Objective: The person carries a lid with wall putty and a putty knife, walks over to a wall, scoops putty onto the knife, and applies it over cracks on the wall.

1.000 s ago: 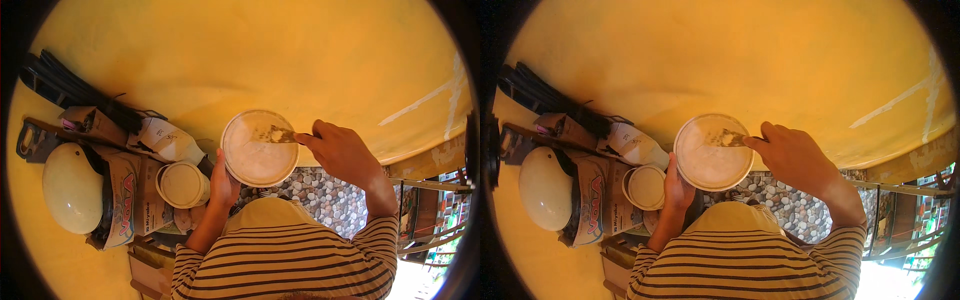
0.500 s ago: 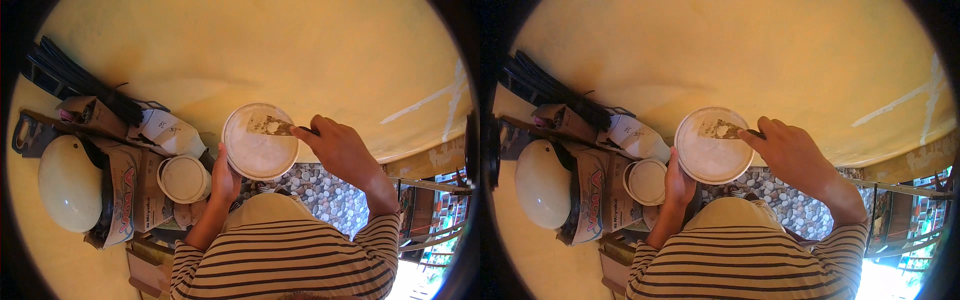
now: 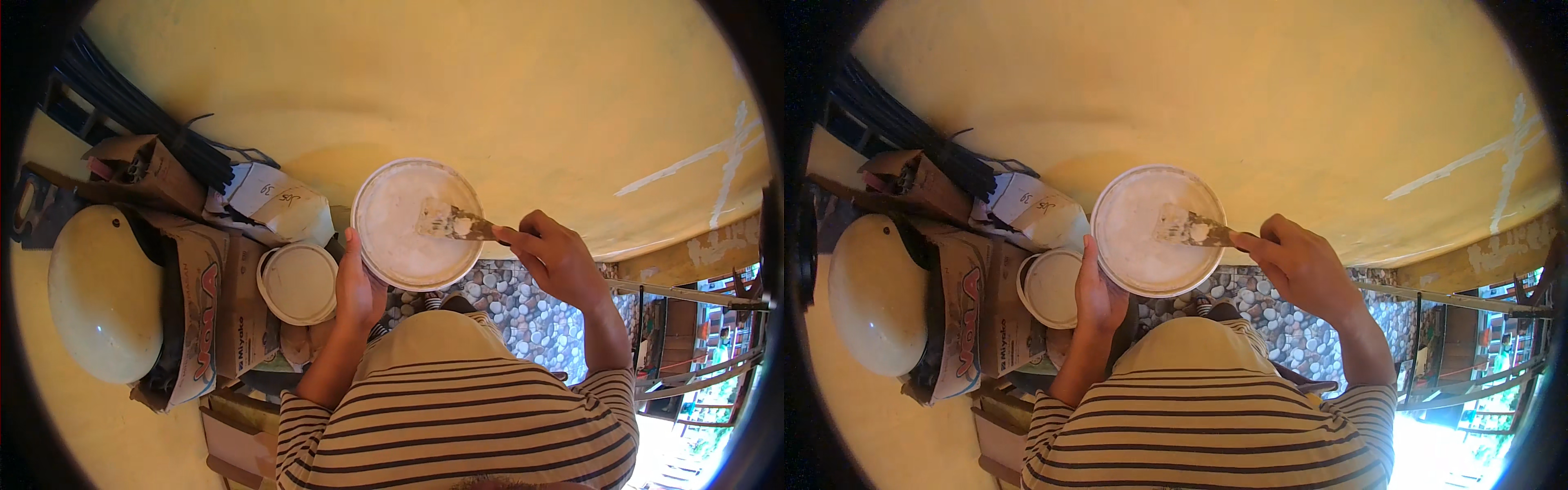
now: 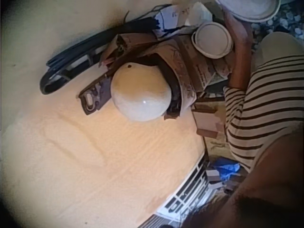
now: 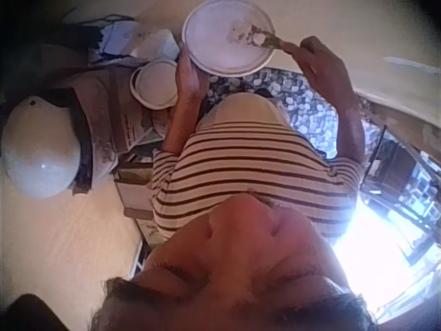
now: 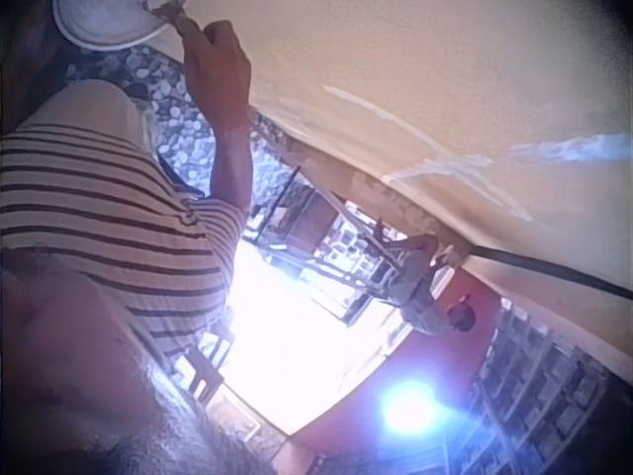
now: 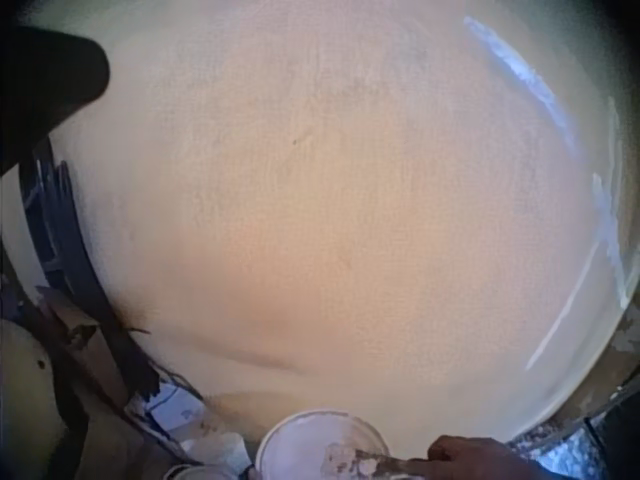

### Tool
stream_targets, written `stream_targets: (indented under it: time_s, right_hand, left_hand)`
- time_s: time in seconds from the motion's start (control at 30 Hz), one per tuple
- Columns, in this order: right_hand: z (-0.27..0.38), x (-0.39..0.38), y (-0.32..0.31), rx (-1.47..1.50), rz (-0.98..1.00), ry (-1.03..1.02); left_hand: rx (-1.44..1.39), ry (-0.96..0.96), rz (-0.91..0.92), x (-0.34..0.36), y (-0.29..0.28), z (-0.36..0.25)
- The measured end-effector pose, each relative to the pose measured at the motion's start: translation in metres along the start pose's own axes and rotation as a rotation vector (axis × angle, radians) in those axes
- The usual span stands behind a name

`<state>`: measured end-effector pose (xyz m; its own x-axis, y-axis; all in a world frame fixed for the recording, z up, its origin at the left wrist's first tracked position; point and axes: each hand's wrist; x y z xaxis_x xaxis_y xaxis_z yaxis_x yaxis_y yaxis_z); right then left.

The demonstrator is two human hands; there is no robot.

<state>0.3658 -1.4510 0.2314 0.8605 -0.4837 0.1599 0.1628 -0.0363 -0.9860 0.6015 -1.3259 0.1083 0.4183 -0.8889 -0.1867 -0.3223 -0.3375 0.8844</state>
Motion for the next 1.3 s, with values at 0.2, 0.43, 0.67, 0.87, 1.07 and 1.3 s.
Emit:
stream_targets:
  time_s: [0.2, 0.43, 0.67, 0.87, 1.07, 1.3]
  right_hand:
    - [-0.029, 0.001, -0.018, 0.103, -0.053, 0.019]
    - [-0.052, 0.003, -0.012, -0.006, -0.064, -0.056]
    - [-0.071, 0.017, 0.002, 0.068, -0.123, -0.070]
    - [-0.089, 0.027, 0.000, 0.101, -0.102, -0.164]
    - [-0.101, 0.020, -0.020, 0.085, -0.021, -0.159]
    - [-0.098, 0.024, -0.018, 0.095, -0.097, -0.327]
  left_hand:
    - [-0.030, 0.093, -0.033, 0.002, 0.003, 0.007]
    - [0.035, 0.279, -0.192, 0.011, 0.012, 0.034]
    - [0.121, 0.251, -0.183, 0.010, 0.023, 0.048]
    - [0.118, 0.195, -0.171, 0.007, 0.029, 0.053]
    - [0.134, 0.197, -0.136, 0.000, 0.030, 0.054]
    - [0.175, 0.135, -0.093, -0.005, 0.032, 0.061]
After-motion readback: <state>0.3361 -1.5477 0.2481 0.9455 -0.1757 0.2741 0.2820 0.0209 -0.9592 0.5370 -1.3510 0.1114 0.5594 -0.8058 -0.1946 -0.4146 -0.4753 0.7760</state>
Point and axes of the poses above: each hand's wrist, its own x-axis towards the middle knuckle, its own y-axis out of the palm, z = x × y, and after that the axes turned 12 degrees about -x, right-handed
